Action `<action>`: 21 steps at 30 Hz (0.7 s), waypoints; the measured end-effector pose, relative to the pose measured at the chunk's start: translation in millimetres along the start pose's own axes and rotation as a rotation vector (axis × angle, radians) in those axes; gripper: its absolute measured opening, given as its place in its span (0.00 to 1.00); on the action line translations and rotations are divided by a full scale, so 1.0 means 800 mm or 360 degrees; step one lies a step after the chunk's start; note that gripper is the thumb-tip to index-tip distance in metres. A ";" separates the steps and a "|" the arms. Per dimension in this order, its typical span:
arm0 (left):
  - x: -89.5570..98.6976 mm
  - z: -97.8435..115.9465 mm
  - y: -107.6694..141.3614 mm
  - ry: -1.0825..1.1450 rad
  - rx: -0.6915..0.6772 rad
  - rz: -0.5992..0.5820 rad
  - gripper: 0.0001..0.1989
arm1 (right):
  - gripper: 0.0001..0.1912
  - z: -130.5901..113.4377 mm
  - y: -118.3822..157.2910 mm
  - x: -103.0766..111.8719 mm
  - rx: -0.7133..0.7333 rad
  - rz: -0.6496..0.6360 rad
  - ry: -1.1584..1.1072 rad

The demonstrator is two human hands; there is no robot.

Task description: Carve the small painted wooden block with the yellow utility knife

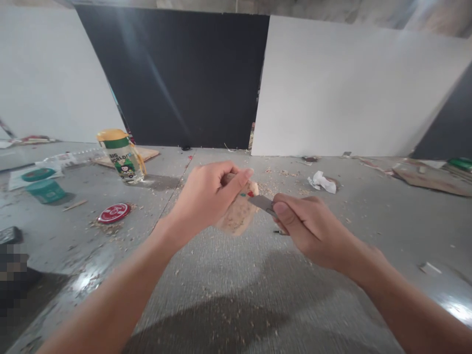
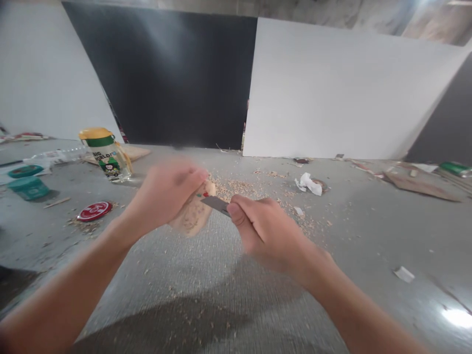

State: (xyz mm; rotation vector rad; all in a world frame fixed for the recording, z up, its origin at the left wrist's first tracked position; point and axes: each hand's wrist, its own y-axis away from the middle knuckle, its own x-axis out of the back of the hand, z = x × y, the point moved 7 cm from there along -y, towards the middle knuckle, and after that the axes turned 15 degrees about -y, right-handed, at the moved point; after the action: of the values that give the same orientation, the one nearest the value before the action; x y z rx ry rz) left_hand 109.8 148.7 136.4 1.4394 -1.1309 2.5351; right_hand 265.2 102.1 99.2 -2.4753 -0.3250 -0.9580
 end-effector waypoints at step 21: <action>0.025 -0.013 -0.002 0.0068 0.0204 0.0245 0.20 | 0.14 -0.006 0.008 -0.073 -0.0012 -0.0485 0.0467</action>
State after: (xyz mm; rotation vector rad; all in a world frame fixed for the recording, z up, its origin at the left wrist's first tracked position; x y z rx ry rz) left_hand 91.4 149.4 149.0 1.3657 -1.1338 2.7764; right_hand 222.6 91.0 60.6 -2.2871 -0.6102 -1.4278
